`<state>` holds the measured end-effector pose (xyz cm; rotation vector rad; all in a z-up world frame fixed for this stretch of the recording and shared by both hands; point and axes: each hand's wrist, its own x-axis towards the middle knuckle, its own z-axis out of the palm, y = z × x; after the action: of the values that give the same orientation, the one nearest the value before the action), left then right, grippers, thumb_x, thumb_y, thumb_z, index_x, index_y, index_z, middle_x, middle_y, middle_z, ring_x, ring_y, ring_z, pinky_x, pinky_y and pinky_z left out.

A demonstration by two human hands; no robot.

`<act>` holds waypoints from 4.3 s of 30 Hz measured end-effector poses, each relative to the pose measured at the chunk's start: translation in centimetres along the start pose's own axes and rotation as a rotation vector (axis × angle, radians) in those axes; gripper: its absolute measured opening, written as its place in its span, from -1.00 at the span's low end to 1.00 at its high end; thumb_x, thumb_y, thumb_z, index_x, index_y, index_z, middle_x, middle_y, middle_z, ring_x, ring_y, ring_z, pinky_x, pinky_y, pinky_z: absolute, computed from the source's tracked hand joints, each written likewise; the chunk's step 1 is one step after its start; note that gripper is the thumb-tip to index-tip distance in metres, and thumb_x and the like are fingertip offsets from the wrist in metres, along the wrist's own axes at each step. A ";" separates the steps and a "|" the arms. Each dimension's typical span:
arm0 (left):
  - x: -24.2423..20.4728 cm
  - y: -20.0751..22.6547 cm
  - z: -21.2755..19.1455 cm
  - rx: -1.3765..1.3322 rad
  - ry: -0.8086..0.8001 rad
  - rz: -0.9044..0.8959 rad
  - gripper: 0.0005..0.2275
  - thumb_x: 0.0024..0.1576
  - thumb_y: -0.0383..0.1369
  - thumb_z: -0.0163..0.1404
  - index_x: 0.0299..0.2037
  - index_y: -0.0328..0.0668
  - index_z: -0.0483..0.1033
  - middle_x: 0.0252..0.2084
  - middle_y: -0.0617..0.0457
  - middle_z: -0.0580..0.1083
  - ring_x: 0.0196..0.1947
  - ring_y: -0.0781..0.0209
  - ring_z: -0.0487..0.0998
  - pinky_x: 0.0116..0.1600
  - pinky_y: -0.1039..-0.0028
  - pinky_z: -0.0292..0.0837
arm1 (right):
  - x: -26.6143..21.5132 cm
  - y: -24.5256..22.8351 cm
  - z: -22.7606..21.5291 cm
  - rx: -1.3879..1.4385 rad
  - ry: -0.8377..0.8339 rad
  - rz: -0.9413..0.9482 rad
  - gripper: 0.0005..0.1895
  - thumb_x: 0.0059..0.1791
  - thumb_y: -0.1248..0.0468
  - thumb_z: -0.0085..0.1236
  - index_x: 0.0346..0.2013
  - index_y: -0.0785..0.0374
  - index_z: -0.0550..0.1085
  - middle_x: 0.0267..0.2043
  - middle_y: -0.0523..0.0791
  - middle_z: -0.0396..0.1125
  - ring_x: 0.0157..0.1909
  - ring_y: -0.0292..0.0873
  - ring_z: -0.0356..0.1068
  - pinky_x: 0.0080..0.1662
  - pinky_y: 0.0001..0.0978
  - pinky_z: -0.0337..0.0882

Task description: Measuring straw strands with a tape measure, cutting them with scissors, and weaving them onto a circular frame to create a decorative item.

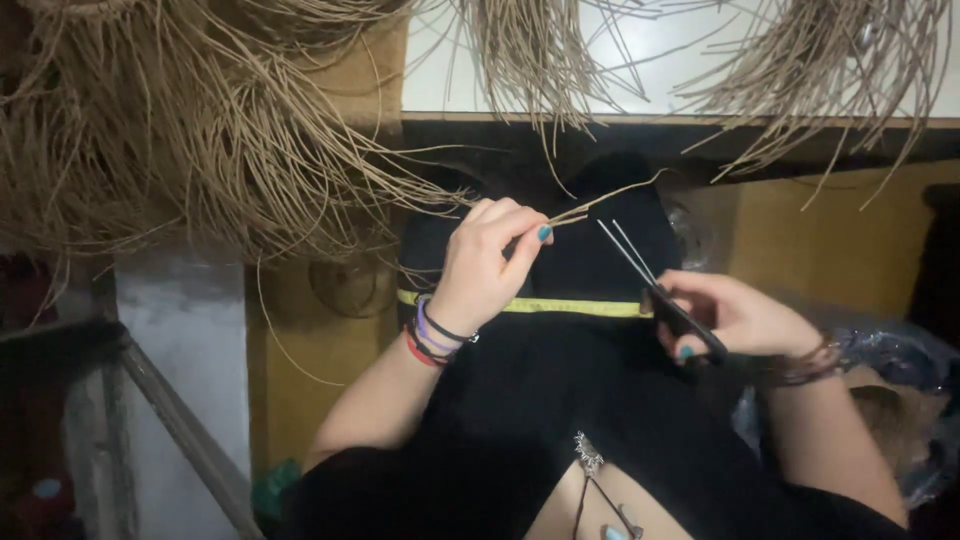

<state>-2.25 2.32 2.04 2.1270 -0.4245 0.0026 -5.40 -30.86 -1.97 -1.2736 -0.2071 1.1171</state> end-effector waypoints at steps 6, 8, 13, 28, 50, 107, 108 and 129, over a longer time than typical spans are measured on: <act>-1.1 2.4 -0.3 -0.156 -0.066 -0.052 -0.84 0.30 -0.31 -0.03 -0.32 -0.01 0.58 -0.28 0.07 0.49 -0.20 -0.05 0.54 -0.03 0.21 0.49 | 2.7 0.0 3.3 -0.031 0.174 -0.284 -0.23 -0.23 -0.11 0.46 0.04 0.34 0.43 -0.47 -0.01 0.44 -0.39 -0.21 0.46 -0.38 -0.47 0.47; -1.5 2.6 0.1 -0.196 -0.079 -0.053 -0.84 0.28 -0.33 -0.02 -0.33 -0.01 0.58 -0.26 0.06 0.48 -0.19 -0.05 0.55 -0.01 0.20 0.49 | 3.1 -0.9 3.9 -0.034 0.175 -0.309 -0.24 -0.25 -0.08 0.49 0.02 0.37 0.44 -0.48 -0.02 0.43 -0.40 -0.22 0.45 -0.37 -0.46 0.48; -2.0 2.3 0.6 -0.303 -0.096 -0.066 -0.85 0.27 -0.34 0.00 -0.34 0.01 0.60 -0.18 0.09 0.47 -0.13 0.00 0.55 0.03 0.22 0.48 | 3.8 -2.9 4.9 -0.093 0.206 -0.329 -0.32 -0.30 -0.11 0.52 -0.16 0.34 0.52 -0.51 -0.06 0.42 -0.44 -0.21 0.44 -0.38 -0.41 0.48; -0.8 -1.0 3.5 -1.158 -0.326 0.113 -0.74 0.25 -0.25 0.06 -0.42 -0.23 0.63 0.37 -0.31 0.32 0.33 -0.27 0.40 0.40 -0.06 0.26 | 4.7 -3.0 5.6 -0.030 0.173 -0.370 -0.44 -0.21 -0.10 0.44 -0.21 0.29 0.55 -0.57 -0.11 0.43 -0.56 -0.28 0.39 -0.46 -0.46 0.44; 2.5 -3.4 -0.2 -1.000 -0.364 0.083 -0.77 0.32 -0.32 -0.06 -0.29 -0.24 0.61 0.37 -0.32 0.31 0.36 -0.26 0.40 0.46 -0.01 0.32 | 12.8 -8.6 -8.0 -1.572 0.934 -0.337 -0.88 0.13 0.29 0.21 -0.07 0.12 0.64 -0.12 -0.08 0.40 -0.12 -0.02 0.37 -0.21 -0.21 0.39; -4.6 -4.7 -6.4 -1.390 0.925 -0.236 -0.81 0.39 -0.39 -0.21 -0.16 -0.22 0.47 -0.09 -0.04 0.51 -0.50 0.39 0.38 -0.35 0.65 0.38 | -0.7 -1.9 0.8 -1.038 0.262 -0.066 -0.72 0.13 0.04 -0.23 -0.23 0.07 0.41 -0.43 -0.19 0.39 -0.45 -0.19 0.44 -0.28 -0.34 0.38; -4.9 -4.6 -6.6 -1.171 0.853 -0.272 -0.80 0.39 -0.43 -0.22 -0.14 -0.32 0.50 -0.03 -0.15 0.52 -0.39 0.28 0.55 -0.24 0.60 0.54 | -0.6 -2.4 1.2 -1.084 0.250 -0.028 -0.76 0.13 0.07 -0.20 -0.26 0.08 0.38 -0.46 -0.16 0.37 -0.47 -0.14 0.41 -0.29 -0.29 0.35; -3.5 2.9 -8.3 0.703 -0.316 0.199 -0.83 0.19 -0.43 -0.13 -0.05 0.01 0.44 -0.47 0.09 0.46 -0.58 0.04 0.54 -0.64 0.23 0.35 | -0.9 -6.7 0.3 -1.356 0.273 -0.168 -0.93 0.03 0.20 0.07 -0.23 0.08 0.40 -0.53 -0.26 0.40 -0.57 -0.31 0.47 -0.38 -0.43 0.58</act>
<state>-5.09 8.69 8.50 2.7744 -0.9269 -0.0829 -2.44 -30.55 4.14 -2.5035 -0.9458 0.5569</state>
